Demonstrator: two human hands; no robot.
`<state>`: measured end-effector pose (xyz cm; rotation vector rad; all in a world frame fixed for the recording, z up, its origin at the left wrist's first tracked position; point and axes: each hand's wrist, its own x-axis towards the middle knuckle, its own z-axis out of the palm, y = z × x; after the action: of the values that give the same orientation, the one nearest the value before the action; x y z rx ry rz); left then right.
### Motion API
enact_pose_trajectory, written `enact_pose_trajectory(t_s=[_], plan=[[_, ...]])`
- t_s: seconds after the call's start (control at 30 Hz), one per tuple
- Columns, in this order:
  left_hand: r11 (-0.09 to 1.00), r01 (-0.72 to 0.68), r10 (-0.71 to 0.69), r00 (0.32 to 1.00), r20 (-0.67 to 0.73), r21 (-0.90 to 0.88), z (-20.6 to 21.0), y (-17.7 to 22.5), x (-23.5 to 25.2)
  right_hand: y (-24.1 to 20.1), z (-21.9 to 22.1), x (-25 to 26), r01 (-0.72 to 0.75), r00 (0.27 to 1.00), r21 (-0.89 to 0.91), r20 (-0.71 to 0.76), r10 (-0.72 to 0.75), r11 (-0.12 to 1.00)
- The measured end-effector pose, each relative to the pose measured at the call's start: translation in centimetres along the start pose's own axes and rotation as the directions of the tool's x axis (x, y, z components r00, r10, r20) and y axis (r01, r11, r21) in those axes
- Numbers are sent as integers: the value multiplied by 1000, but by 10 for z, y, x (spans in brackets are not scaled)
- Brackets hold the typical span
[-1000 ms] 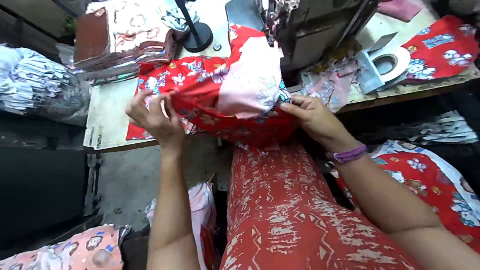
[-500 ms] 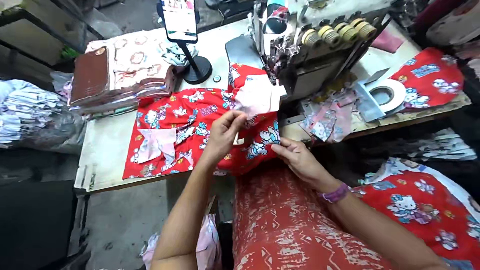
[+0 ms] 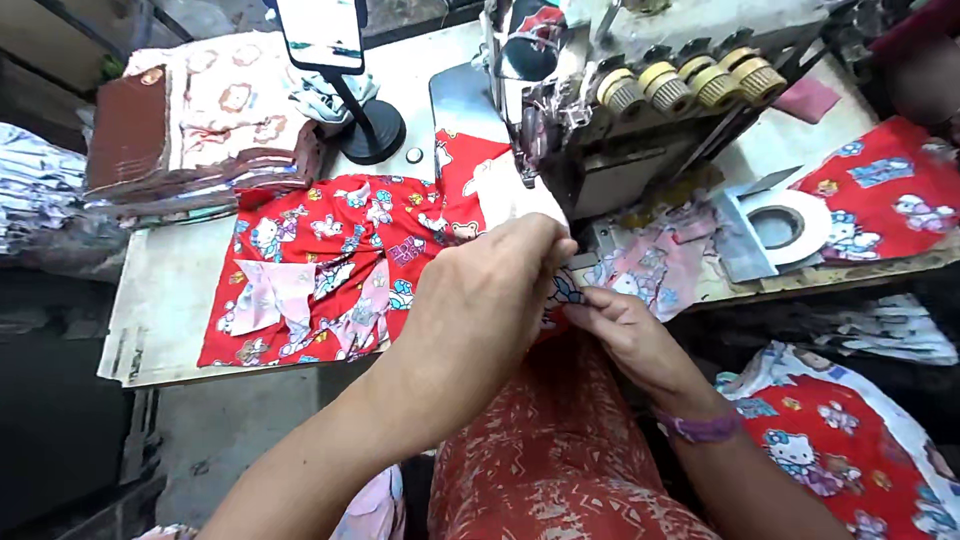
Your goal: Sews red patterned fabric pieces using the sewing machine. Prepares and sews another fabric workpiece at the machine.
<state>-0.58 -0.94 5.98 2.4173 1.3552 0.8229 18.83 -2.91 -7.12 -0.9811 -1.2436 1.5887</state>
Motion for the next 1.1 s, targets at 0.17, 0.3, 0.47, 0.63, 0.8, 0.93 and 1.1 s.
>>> enact_pose_trajectory(t_s=[0.17,0.3,0.47,0.63,0.8,0.93,1.1], plan=[[997,32,-38,997,67,76,23,-17,9,-9,6,31,-44,998,-19,-47,43,999],[980,88,-104,991,83,177,45,-24,15,-8,11,53,-16,993,-57,-116,9,998],[998,62,-63,997,-36,-24,76,-34,-56,-12,4,57,-38,992,-128,-125,21,991],[888,437,-353,846,-399,141,89,-105,-160,7,0,36,-122,992,-95,2,122,988],[821,517,-302,753,-584,241,-23,-139,-165,7,37,18,-127,991,55,-38,130,990],[928,238,-95,895,-435,286,-77,-170,-90,17,76,23,-116,981,208,-129,145,971],[976,-185,213,926,-312,119,25,-119,-46,12,82,17,-73,978,220,-176,113,973]])
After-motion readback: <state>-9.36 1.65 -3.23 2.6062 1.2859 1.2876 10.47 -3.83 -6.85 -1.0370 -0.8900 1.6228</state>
